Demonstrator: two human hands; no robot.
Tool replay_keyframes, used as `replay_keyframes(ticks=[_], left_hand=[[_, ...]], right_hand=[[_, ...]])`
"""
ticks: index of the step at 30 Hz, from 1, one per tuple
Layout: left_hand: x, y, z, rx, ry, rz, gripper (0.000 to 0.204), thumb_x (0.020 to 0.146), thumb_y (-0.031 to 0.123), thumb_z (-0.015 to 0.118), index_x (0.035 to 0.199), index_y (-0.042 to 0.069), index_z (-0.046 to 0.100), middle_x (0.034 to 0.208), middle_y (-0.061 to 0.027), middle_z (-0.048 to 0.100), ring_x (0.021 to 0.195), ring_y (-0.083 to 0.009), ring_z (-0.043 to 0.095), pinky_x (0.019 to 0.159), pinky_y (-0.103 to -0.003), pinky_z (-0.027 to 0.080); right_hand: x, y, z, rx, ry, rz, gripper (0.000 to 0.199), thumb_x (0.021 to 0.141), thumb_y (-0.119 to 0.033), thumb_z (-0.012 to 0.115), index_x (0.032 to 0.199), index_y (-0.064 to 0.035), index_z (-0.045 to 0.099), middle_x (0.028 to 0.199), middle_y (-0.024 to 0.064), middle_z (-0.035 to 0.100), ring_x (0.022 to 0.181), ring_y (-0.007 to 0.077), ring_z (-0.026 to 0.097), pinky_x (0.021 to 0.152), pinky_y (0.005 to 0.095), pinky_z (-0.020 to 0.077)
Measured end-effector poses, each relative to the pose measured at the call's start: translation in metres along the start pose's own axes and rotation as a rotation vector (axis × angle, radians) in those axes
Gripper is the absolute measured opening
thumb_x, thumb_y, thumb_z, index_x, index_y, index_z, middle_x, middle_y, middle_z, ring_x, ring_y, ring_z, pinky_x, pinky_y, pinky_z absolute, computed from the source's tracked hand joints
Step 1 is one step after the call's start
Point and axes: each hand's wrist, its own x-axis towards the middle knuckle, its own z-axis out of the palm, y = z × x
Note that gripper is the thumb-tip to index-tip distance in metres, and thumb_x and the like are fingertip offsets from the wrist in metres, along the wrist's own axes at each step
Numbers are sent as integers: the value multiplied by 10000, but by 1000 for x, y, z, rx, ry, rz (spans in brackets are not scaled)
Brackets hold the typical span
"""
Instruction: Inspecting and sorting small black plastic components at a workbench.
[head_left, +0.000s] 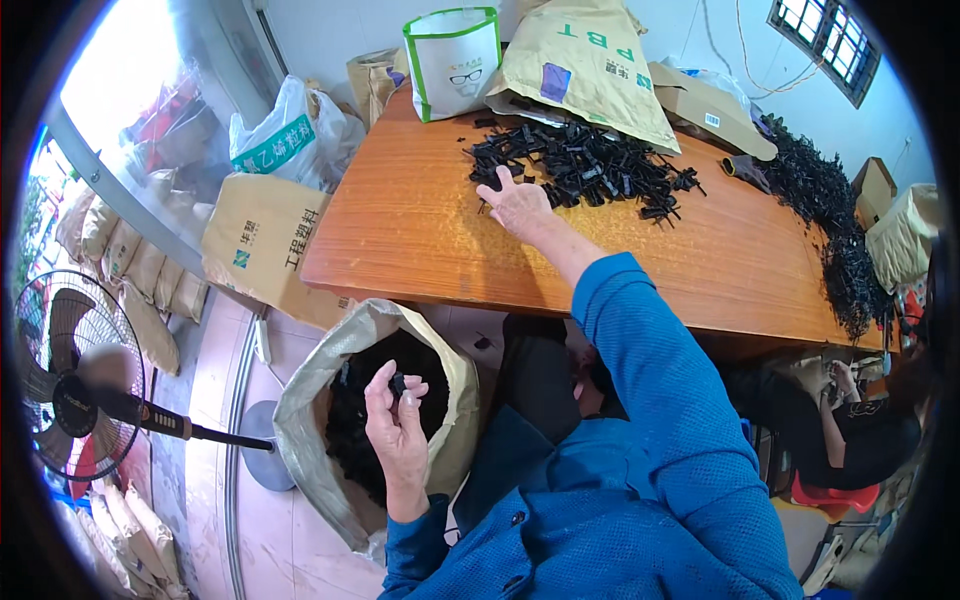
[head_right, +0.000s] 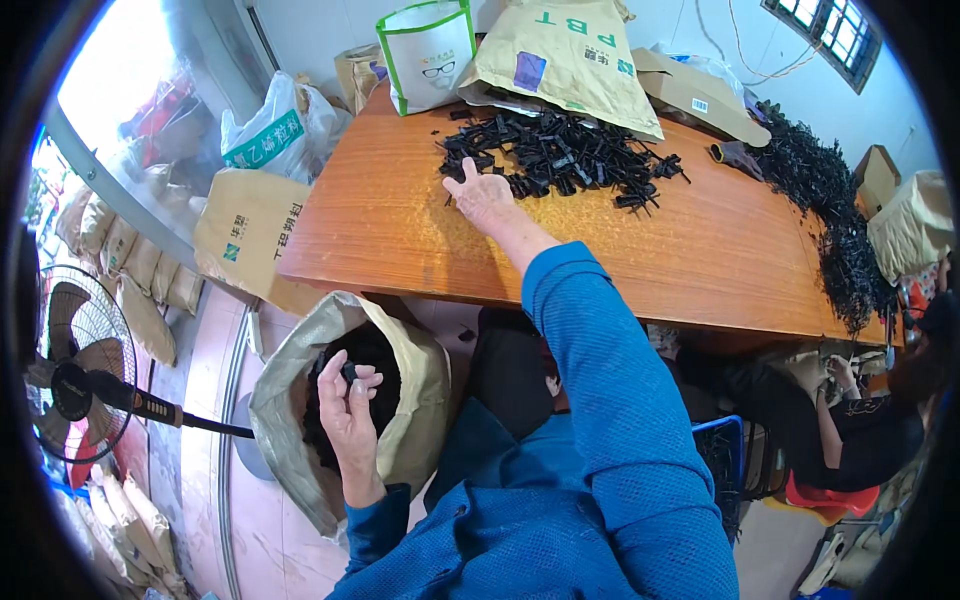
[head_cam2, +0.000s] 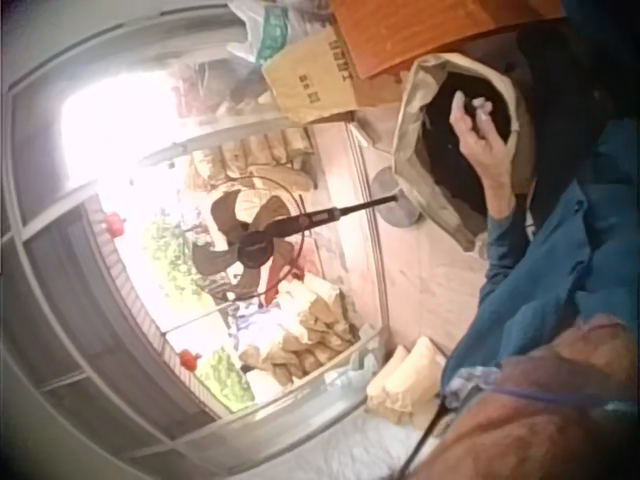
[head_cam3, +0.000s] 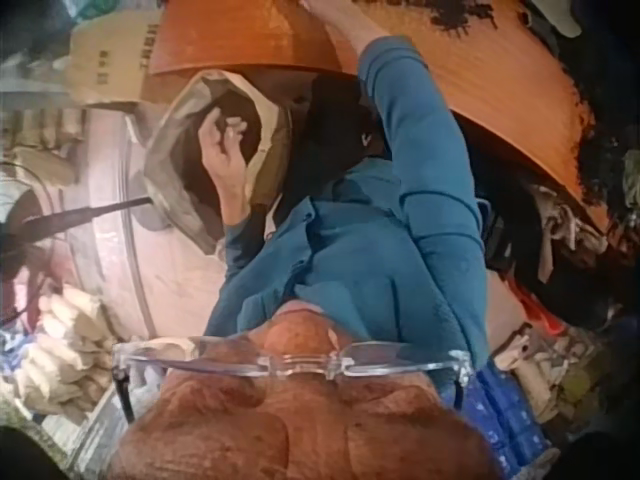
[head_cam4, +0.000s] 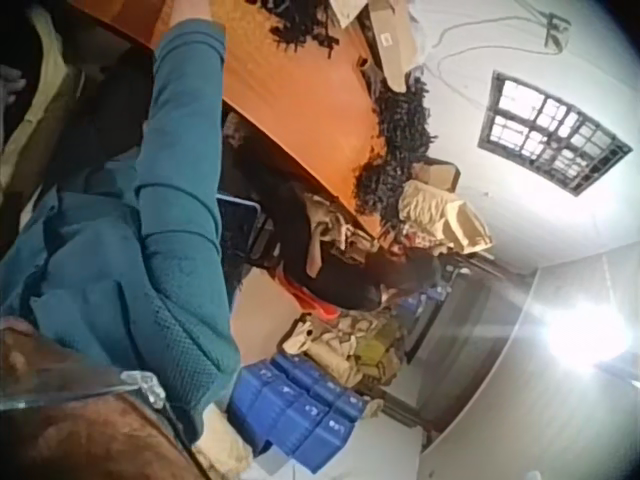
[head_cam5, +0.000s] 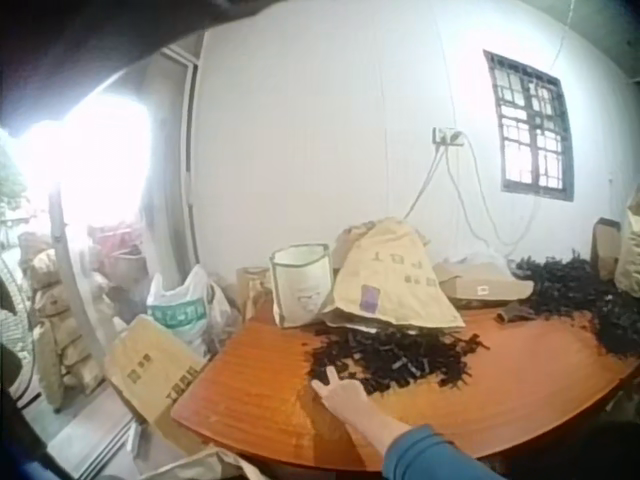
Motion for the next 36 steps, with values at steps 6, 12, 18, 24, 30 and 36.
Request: replay_keyframes(ticks=[6, 12, 18, 24, 30, 36], left_hand=[[4, -18, -19, 70, 17, -25, 304, 931, -19, 484, 1233, 0, 505, 923, -64, 607, 808, -111, 596, 764, -241, 494], [7, -33, -27, 253, -12, -25, 320, 924, 14, 497, 1243, 37, 510, 856, -81, 596, 746, -139, 611, 715, -261, 497], [10, -45, -35, 717, -120, -143, 348, 872, 60, 508, 1216, 97, 539, 891, -190, 652, 761, -265, 652, 724, -358, 505], [10, -42, -34, 781, -25, 112, 369, 847, 69, 533, 1214, 32, 527, 1152, -215, 544, 1092, -351, 528, 949, -394, 413], [13, -16, -9, 712, 5, 243, 351, 855, 112, 553, 1191, 10, 542, 1250, -206, 485, 1196, -359, 452, 1030, -408, 344], [6, -3, -2, 664, -4, 271, 313, 865, 101, 557, 1165, 10, 555, 1237, -203, 496, 1183, -354, 466, 1024, -407, 346]], right_hand=[[-11, 32, 15, -41, -47, 7, 256, 869, -101, 488, 1120, -146, 514, 1067, 174, 579, 780, 292, 674, 618, 391, 543], [-76, 87, 3, 12, 0, 70, 310, 855, -105, 529, 1160, -156, 514, 958, 117, 621, 784, 296, 666, 648, 401, 534], [-98, 144, 0, 758, 139, 299, 377, 833, -187, 670, 1159, -60, 530, 902, 75, 631, 826, 153, 592, 754, 299, 489], [-112, 142, -24, 1531, 82, 600, 239, 881, -223, 617, 1080, -111, 547, 857, -11, 608, 456, 33, 374, 343, 208, 254], [-130, 178, -1, 835, 333, 296, 297, 863, -250, 636, 1093, -77, 566, 932, 43, 655, 762, 178, 612, 655, 297, 504], [-156, 187, -13, 580, 288, 364, 357, 802, -261, 676, 1081, -67, 567, 938, 139, 644, 905, 305, 621, 796, 389, 490]])
